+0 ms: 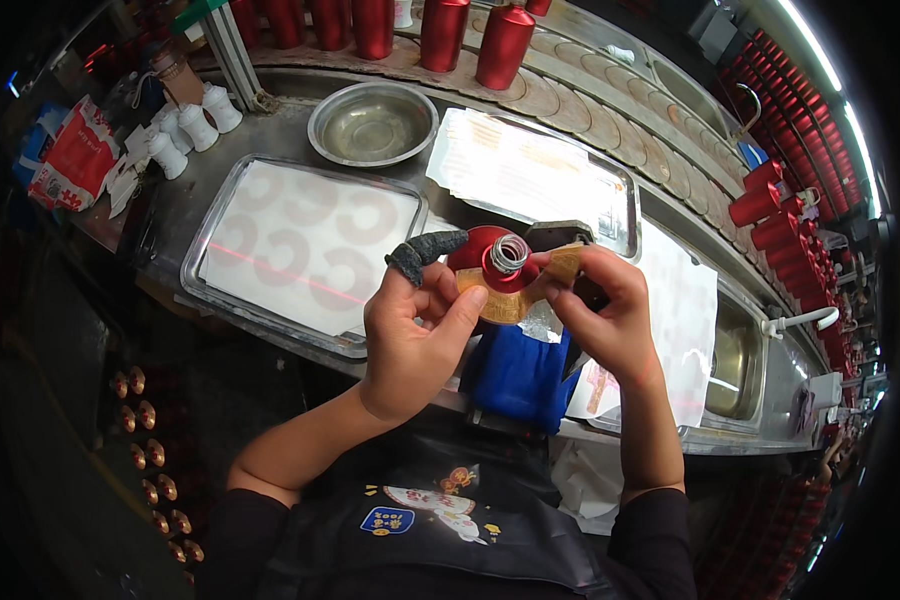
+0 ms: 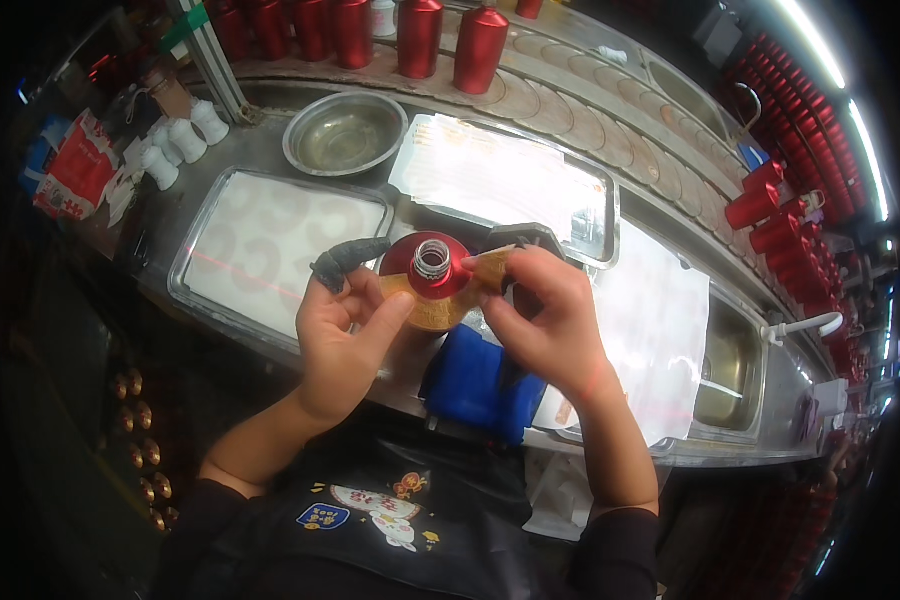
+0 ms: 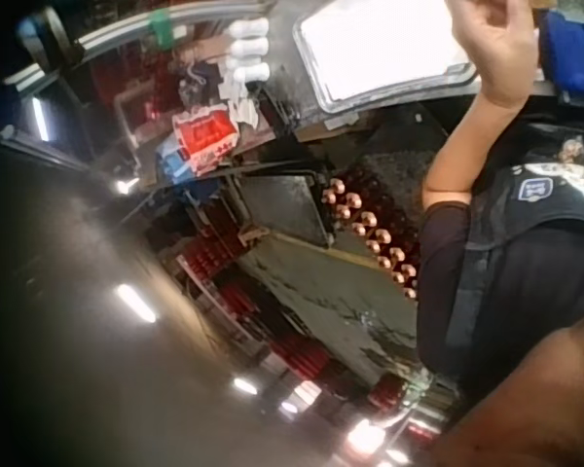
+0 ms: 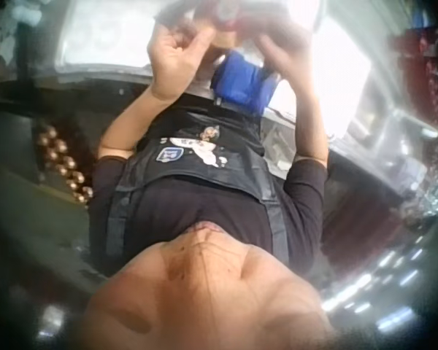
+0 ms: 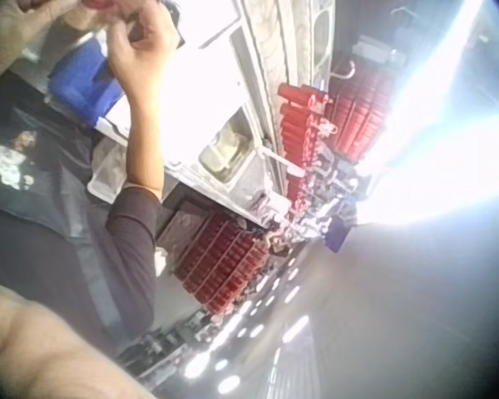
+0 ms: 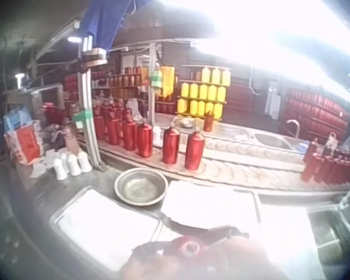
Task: The person applies gold circular labels to the necks of red cylindrical bottles, then applies rectangular labels to the bottle bodies. The person wipes the bottles with a cloth and places finished bottles on a nearby rack.
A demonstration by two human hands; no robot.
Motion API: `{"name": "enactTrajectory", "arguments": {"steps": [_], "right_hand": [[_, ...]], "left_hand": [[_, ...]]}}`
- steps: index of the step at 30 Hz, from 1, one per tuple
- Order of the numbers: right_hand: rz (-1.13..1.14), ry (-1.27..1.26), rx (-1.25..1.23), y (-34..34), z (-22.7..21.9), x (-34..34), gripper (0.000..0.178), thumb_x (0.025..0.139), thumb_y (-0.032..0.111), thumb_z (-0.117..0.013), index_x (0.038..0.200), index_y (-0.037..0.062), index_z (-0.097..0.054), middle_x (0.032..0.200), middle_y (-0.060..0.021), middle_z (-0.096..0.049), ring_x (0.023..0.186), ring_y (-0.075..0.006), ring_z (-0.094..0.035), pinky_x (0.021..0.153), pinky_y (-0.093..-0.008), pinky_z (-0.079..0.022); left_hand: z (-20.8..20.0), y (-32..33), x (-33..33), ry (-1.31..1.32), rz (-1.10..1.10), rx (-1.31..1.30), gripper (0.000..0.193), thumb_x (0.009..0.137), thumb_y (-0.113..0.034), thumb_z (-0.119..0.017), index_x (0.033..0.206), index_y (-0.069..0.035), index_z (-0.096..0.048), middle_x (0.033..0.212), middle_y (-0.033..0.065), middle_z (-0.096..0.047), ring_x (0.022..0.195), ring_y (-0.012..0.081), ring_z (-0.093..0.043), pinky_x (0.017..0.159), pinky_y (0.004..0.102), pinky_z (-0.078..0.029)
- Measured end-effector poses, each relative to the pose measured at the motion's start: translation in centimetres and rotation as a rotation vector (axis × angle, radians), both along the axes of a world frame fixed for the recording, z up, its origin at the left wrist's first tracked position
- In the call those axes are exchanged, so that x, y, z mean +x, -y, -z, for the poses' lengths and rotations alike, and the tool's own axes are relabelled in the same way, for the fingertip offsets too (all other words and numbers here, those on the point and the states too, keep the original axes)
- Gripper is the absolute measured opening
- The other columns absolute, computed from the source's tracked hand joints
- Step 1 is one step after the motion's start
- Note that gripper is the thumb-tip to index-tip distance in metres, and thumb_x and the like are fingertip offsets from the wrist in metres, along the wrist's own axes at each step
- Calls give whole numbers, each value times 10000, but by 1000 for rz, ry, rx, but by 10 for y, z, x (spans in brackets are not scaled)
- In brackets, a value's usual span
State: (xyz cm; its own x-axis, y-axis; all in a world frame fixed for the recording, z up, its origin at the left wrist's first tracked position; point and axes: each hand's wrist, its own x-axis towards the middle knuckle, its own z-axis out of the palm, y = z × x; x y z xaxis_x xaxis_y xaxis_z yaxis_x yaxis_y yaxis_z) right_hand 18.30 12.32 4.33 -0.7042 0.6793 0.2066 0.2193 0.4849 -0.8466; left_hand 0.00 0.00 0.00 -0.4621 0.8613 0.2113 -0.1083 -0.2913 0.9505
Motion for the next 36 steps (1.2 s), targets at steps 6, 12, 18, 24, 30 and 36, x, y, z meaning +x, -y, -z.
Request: {"name": "enactTrajectory", "arguments": {"steps": [6, 12, 18, 24, 30, 36], "right_hand": [[-111, -168, -423, -32, 19, -14, 393, 817, 119, -722, 1170, -43, -665, 1090, -55, -656, 1041, -146, -655, 941, -291, -509], [-71, -425, -694, -3, 48, -22, 724, 781, 148, -804, 1421, 4, -497, 1345, -70, -535, 912, -65, -617, 726, -174, -474], [-12, -373, -700, -3, 47, -23, 656, 807, 101, -812, 1389, -11, -530, 1311, -80, -575, 927, -92, -642, 749, -213, -522], [-22, -371, -720, -10, 42, -27, 592, 815, 90, -799, 1350, -20, -569, 1286, -87, -601, 1085, -136, -634, 847, -235, -534], [-72, -356, -644, -7, 42, -24, 608, 810, 68, -796, 1365, -12, -563, 1283, -76, -592, 1123, -140, -616, 887, -240, -520], [-58, -324, -646, -6, 41, -24, 597, 833, 97, -812, 1362, -18, -561, 1285, -67, -578, 1137, -140, -608, 915, -240, -510]], "left_hand": [[13, -1, -6, 100, -17, 2, 401, 905, -22, -735, 1257, -27, -544, 1000, -10, -541, 798, 18, -564, 698, 188, -444], [17, -4, -33, -28, 58, -35, 610, 874, 11, -684, 1435, 1, -447, 1415, 120, -530, 1299, 202, -515, 1152, 387, -343], [18, -11, -20, 215, 287, -21, 644, 911, -2, -681, 1492, -6, -402, 1479, 129, -486, 1380, 223, -463, 1173, 396, -341], [18, -13, -19, 266, 262, 16, 589, 924, -52, -720, 1443, 8, -449, 1379, 116, -535, 1283, 183, -523, 1109, 346, -413], [20, -13, -21, 234, 278, 1, 583, 937, -34, -656, 1472, 0, -427, 1468, 138, -506, 1364, 223, -487, 1165, 395, -358], [22, -14, -20, 223, 274, 0, 560, 948, -46, -647, 1466, -2, -439, 1437, 136, -534, 1341, 218, -510, 1158, 388, -369]]}}
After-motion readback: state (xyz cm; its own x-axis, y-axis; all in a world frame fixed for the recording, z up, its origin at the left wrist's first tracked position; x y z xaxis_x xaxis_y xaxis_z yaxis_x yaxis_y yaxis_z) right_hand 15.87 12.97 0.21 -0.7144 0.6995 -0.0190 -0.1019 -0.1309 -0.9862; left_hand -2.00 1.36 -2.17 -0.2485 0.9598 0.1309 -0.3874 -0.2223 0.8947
